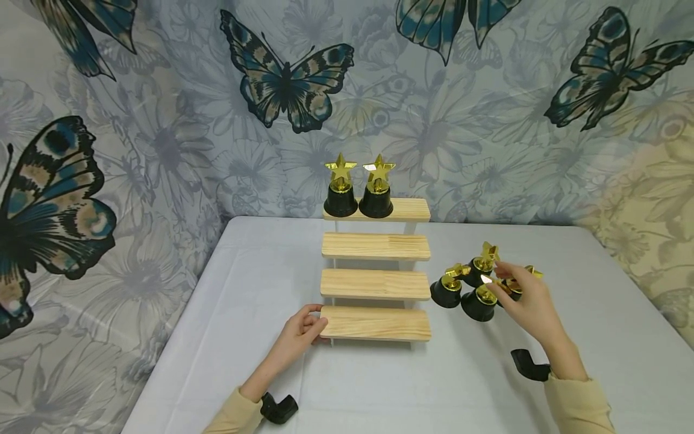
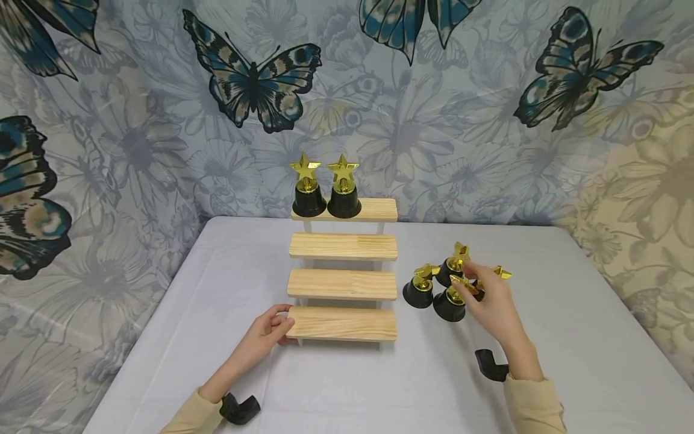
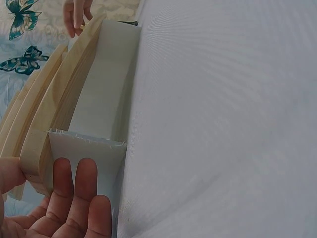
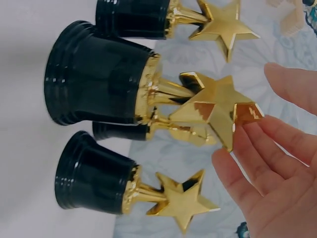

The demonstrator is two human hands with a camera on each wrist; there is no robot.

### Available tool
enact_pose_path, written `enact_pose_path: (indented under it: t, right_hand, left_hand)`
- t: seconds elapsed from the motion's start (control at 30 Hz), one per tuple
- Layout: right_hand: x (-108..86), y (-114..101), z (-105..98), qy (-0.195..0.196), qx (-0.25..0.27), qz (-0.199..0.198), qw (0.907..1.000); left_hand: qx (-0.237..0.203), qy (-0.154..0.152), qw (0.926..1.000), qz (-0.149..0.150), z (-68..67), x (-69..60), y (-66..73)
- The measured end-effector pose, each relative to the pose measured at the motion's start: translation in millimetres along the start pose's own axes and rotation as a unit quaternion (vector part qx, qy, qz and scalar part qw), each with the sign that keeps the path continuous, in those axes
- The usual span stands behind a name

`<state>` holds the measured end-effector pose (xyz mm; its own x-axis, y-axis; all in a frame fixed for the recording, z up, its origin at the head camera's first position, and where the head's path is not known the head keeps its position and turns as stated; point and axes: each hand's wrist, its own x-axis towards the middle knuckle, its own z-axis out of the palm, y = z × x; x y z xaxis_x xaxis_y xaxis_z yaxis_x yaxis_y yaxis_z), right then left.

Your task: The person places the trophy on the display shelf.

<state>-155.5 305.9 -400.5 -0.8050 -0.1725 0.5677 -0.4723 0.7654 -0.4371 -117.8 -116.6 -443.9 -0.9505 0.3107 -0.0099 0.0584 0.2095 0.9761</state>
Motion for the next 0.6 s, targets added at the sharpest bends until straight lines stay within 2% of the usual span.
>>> enact_pose_path:
  t: [0.07, 0.33, 0.43, 0.6]
  right_hand:
    - [-2.2, 1.0, -0.1, -0.001, -0.003, 0.005, 1.0]
    - [-10.3, 4.3, 0.8, -0.004, -0.007, 0.019, 0.9998]
    - [-11.5, 5.6, 2.5, -0.001, -0.007, 0.013, 0.9999]
    - [-13.5, 8.3, 5.1, 0.006, -0.006, 0.007, 0.9999]
  left_hand:
    - [-0.001, 0.001, 1.0, 0.003, -0.1, 0.3, -1.3]
    - [-0.002, 0.01, 0.9999, 0.013, 1.0, 8.7, -30.2]
    - [-0.003, 0.01, 0.9997, 0.022, 1.0, 9.1, -32.8]
    - [-0.002, 0.01, 0.9999, 0.013, 0.8, 9.0, -31.9]
